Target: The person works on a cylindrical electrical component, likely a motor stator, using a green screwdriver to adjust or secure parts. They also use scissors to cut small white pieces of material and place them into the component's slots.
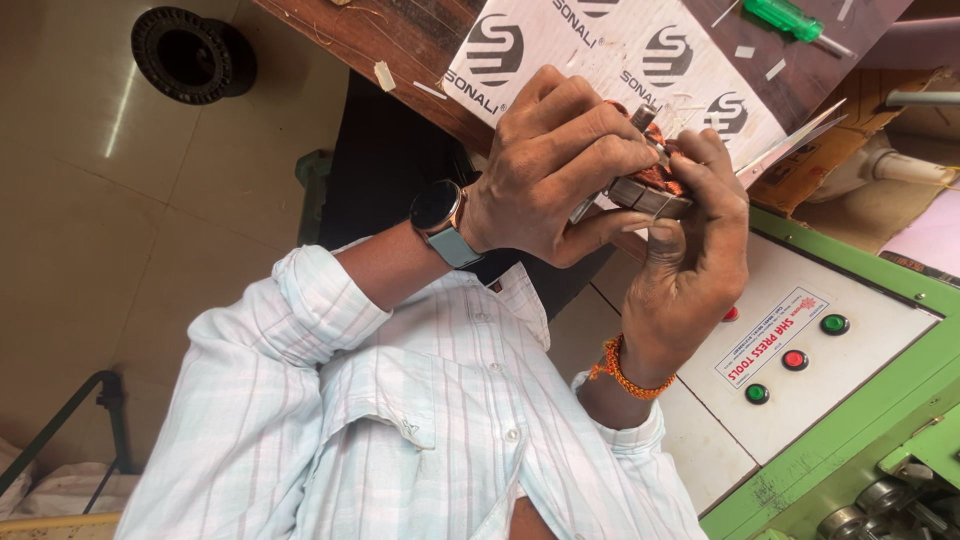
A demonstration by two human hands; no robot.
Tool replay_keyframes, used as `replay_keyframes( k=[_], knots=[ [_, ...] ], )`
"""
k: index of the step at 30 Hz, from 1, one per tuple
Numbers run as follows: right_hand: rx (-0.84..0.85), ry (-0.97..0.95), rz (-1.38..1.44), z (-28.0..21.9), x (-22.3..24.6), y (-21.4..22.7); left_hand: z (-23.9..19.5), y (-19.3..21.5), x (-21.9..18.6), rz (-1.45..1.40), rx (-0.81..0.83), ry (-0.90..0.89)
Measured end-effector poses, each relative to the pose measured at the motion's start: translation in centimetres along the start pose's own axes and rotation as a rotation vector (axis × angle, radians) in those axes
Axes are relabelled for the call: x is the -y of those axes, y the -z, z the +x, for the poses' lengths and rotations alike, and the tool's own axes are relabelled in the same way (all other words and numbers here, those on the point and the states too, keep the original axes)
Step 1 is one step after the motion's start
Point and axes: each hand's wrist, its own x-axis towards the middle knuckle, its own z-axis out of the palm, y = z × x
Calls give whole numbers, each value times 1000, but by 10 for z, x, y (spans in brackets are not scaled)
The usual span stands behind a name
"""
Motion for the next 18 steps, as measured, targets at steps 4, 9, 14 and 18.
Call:
replay_keyframes(
  k=[4, 9, 14, 18],
  knots=[
    [1, 10, 25, 1, -3, 3, 1, -2, -4, 27, 0, 31],
    [-42, 53, 162, 11, -21, 2, 0, -2, -12, 69, -52, 120],
    [-187, 240, 228, 4, -50, -15, -3, 2, -12, 86, 22, 133],
    [-224, 337, 86, -7, -68, -30, -1, 4, -9, 101, 79, 188]
  ],
)
